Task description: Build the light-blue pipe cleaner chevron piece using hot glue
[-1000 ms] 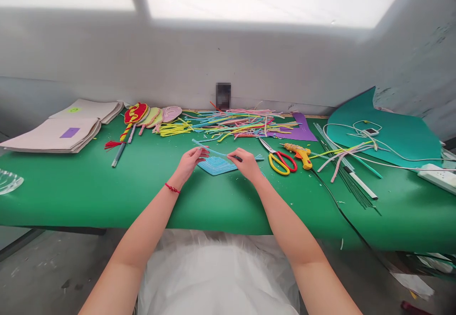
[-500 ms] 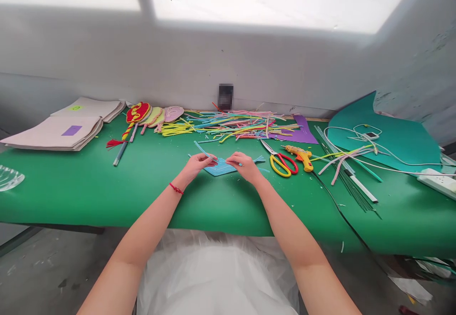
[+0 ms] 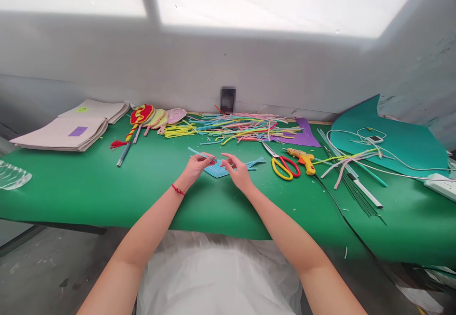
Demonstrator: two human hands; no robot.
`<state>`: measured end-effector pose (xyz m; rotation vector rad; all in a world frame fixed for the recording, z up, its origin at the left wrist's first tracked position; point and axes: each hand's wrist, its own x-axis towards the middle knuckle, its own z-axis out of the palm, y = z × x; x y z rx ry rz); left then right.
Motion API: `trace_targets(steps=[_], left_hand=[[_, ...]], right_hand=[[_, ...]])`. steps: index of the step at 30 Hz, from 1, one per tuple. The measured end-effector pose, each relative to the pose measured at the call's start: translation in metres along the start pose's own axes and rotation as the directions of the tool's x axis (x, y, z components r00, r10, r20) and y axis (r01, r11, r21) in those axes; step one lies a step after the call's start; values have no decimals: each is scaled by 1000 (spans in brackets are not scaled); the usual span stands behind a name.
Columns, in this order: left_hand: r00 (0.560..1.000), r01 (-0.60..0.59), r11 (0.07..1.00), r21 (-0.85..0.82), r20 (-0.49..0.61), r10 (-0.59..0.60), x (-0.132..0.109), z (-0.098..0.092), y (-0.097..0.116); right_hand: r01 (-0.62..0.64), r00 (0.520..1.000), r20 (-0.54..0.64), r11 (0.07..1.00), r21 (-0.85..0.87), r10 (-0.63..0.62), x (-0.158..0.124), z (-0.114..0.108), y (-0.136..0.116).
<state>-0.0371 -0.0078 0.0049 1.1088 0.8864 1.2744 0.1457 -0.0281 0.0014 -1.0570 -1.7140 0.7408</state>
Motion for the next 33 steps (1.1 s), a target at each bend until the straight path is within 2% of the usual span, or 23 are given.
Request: trace_targets(steps=[2,6,10,13,15,17,18,20,22,24,28,30,33], left_hand=[[1000,-2,1000,-5,3,2,-1,-1,1],[999,16,1000,-17,43,-16,-2,-3,5],[997,33,999,-11,70,-33,-2,-3,8],[997,12,986,167,78,-25,1,-6,8],[999,-22,906,424,36,7,4,-15,8],[988,-15,713,701,-100,119,7,-31,7],[965,25,595,804,-174,195,9,-41,7],[943,120,424,898,-237,235,14,-60,5],[963,177,387,905,-241,124,17,-73,2],[979,168,384,908,-200,47,20,-77,-1],[990,107,337,936,-132,54,17,-62,-6],[993,100,320,942,-113,23,14,-54,-5],[995,97,335,937,-99,-9,11,-48,0]], right_hand=[[35,999,-21,999,-29,-36,1,-3,2],[165,978,-101,972,-167,-183,3,-16,3],[190,958,-164,949,-252,-235,3,-22,3],[165,961,-159,933,-321,-225,4,-23,5],[73,977,-159,924,-375,-142,7,-27,10],[-41,993,-119,913,-407,-8,10,-35,17],[-87,995,-82,910,-405,58,12,-40,21],[-153,988,-44,911,-383,148,16,-54,28],[-176,984,-80,910,-376,157,18,-68,34],[-135,988,-120,901,-412,93,20,-79,38],[-12,988,-141,891,-454,-58,22,-89,40],[16,994,-93,895,-446,-64,21,-87,39],[52,998,63,901,-430,-28,19,-80,34]])
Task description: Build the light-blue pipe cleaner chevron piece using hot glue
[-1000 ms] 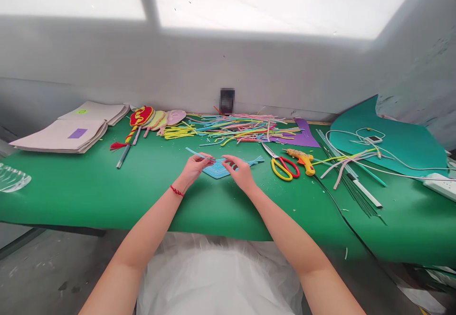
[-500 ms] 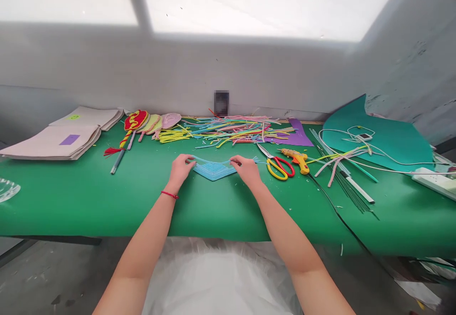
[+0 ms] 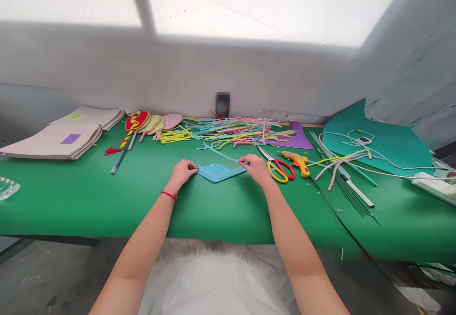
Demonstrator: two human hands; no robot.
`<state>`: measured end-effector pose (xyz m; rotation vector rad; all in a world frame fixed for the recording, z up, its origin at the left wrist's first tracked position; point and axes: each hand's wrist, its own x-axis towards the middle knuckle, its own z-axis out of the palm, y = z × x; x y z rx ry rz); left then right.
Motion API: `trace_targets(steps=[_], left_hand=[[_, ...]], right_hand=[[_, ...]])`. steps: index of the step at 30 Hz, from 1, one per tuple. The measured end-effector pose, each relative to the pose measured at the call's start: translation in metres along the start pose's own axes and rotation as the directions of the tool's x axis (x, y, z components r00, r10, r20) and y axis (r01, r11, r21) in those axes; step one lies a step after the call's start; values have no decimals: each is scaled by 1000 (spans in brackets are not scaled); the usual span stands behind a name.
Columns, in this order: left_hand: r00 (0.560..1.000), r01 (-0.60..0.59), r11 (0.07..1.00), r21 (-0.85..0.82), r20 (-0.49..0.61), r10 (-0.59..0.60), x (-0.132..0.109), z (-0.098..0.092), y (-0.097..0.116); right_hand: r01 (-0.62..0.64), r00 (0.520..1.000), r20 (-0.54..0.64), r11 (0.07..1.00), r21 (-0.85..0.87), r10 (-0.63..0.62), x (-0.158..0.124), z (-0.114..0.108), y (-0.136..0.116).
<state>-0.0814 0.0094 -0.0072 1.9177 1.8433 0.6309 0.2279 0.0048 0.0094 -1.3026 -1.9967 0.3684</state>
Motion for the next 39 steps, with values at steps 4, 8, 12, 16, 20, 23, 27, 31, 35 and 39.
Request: trace_targets(steps=[4,8,12,16,20,23,27,31,35,39], left_hand=[[983,-12,995,-99,-184,-7,1,-5,0],[970,-20,993,-120,-242,-9,2,-3,0],[989,-3,999,-53,-147,-5,0,3,4],[995,-16,998,-66,-100,9,-1,5,5],[999,22,959,-283,-41,-35,2,8,4],[999,15,925,-380,-35,-30,5,11,1],[996,-24,959,-281,-91,-2,3,9,2],[967,-139,988,-64,-225,121,-8,9,19],[942,-324,942,87,-63,330,-29,25,48],[898,-436,871,228,173,404,-48,46,63]], right_hand=[[28,979,198,996,83,-44,-3,8,-14],[84,950,292,992,99,-110,-7,19,-28],[159,909,377,984,81,-178,-9,25,-35],[141,901,408,989,50,-149,-8,22,-29],[95,934,343,995,44,-104,-6,21,-20],[90,939,328,995,45,-100,-6,24,-18],[70,935,349,997,-20,-58,-6,24,-22],[64,930,367,995,-74,-32,-7,18,-26],[87,928,369,992,-94,-46,-7,19,-23],[103,923,382,988,-117,-51,-6,24,-19]])
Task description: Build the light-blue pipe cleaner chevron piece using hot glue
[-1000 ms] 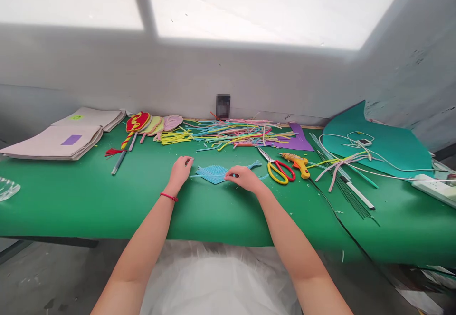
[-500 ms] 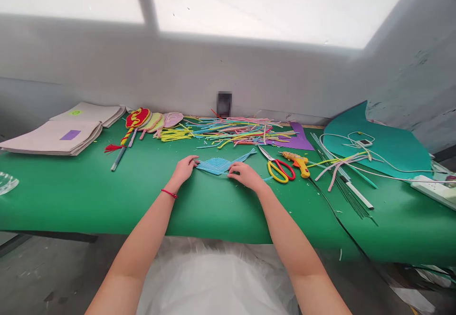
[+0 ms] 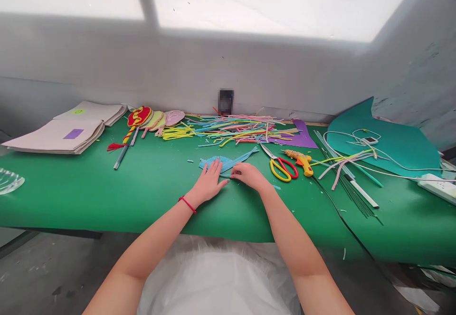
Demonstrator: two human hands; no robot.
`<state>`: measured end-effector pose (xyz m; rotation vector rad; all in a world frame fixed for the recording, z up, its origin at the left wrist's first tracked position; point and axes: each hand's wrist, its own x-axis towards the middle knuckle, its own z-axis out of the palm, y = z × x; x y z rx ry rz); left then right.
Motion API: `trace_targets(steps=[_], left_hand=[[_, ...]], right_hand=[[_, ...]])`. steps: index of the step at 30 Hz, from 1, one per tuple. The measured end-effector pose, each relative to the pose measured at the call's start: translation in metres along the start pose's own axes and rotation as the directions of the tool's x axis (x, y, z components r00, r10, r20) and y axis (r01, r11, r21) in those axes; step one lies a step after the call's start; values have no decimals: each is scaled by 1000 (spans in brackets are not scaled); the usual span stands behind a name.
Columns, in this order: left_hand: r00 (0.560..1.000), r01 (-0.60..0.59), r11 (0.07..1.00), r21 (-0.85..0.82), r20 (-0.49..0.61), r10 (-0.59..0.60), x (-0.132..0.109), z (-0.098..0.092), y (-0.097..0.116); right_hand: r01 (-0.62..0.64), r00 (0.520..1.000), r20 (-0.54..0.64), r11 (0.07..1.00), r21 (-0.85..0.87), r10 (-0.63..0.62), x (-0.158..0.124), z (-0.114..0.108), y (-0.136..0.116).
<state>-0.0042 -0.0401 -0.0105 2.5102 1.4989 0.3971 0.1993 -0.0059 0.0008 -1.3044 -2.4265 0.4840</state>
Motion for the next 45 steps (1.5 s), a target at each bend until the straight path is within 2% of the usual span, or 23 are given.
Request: trace_targets(steps=[4,7,13,19,27,39,45], left_hand=[[997,28,997,78,65,-33,-2,6,-1],[997,55,994,91,57,-60,-1,6,-8],[1000,24,998,63,6,-24,1,12,-15],[998,42,997,70,39,-45,2,16,-17],[997,41,997,60,60,-44,3,14,-15],[999,36,995,92,-36,-33,2,17,-20],[1000,24,993,112,-7,-23,2,16,-19]], right_hand=[[-9,1000,-7,1000,1,9,0,1,-1],[-19,1000,-14,1000,10,19,-1,0,-3],[-1,1000,-8,998,56,2,-2,-1,-1],[33,999,-36,989,141,-29,1,11,-5],[-43,992,-117,993,111,56,9,29,-14],[-85,987,-134,996,20,87,8,30,-20],[-121,985,-122,993,13,122,6,27,-25]])
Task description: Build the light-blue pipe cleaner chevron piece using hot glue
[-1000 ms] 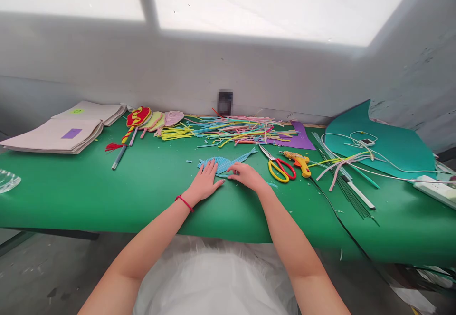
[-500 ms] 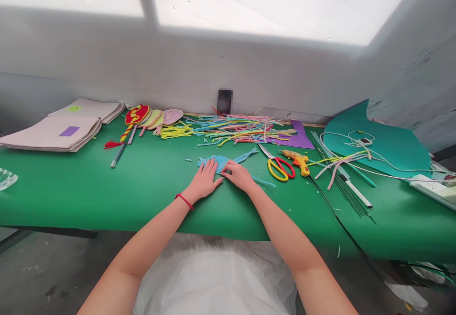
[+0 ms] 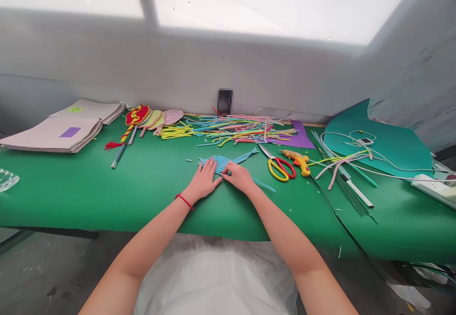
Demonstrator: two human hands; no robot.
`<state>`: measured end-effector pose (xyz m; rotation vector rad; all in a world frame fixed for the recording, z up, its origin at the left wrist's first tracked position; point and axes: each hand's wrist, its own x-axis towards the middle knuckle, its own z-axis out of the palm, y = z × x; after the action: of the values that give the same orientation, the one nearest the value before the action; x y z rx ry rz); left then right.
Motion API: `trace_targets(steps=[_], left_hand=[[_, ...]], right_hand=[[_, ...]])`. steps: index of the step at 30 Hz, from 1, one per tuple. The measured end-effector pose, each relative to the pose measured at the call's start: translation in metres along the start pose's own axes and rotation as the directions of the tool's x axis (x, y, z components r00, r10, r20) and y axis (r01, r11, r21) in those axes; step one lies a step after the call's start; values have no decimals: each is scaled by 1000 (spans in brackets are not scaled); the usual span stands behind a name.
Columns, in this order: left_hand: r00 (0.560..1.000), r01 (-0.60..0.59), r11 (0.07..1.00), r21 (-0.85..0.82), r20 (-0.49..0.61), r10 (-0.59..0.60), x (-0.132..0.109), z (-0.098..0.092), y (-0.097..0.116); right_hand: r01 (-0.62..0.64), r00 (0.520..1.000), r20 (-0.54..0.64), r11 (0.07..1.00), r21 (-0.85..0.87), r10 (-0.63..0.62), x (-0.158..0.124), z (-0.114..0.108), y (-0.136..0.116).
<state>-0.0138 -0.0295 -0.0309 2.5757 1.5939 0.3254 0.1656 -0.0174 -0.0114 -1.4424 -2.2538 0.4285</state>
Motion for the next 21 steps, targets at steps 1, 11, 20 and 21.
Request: trace_targets(steps=[1,11,20,21], left_hand=[[1000,3,1000,1,3,-3,0,0,0],[999,37,999,-25,-14,-38,1,3,-2],[999,43,999,-18,6,-43,0,-3,1],[999,47,999,-17,11,-47,0,-3,2]], right_hand=[[-2,1000,2,1000,-1,2,0,-1,-1],[5,1000,-25,1000,-29,-6,-1,-1,-2],[12,999,-43,999,-42,-14,-1,1,-4],[7,999,-40,999,-43,-9,-1,1,-4]])
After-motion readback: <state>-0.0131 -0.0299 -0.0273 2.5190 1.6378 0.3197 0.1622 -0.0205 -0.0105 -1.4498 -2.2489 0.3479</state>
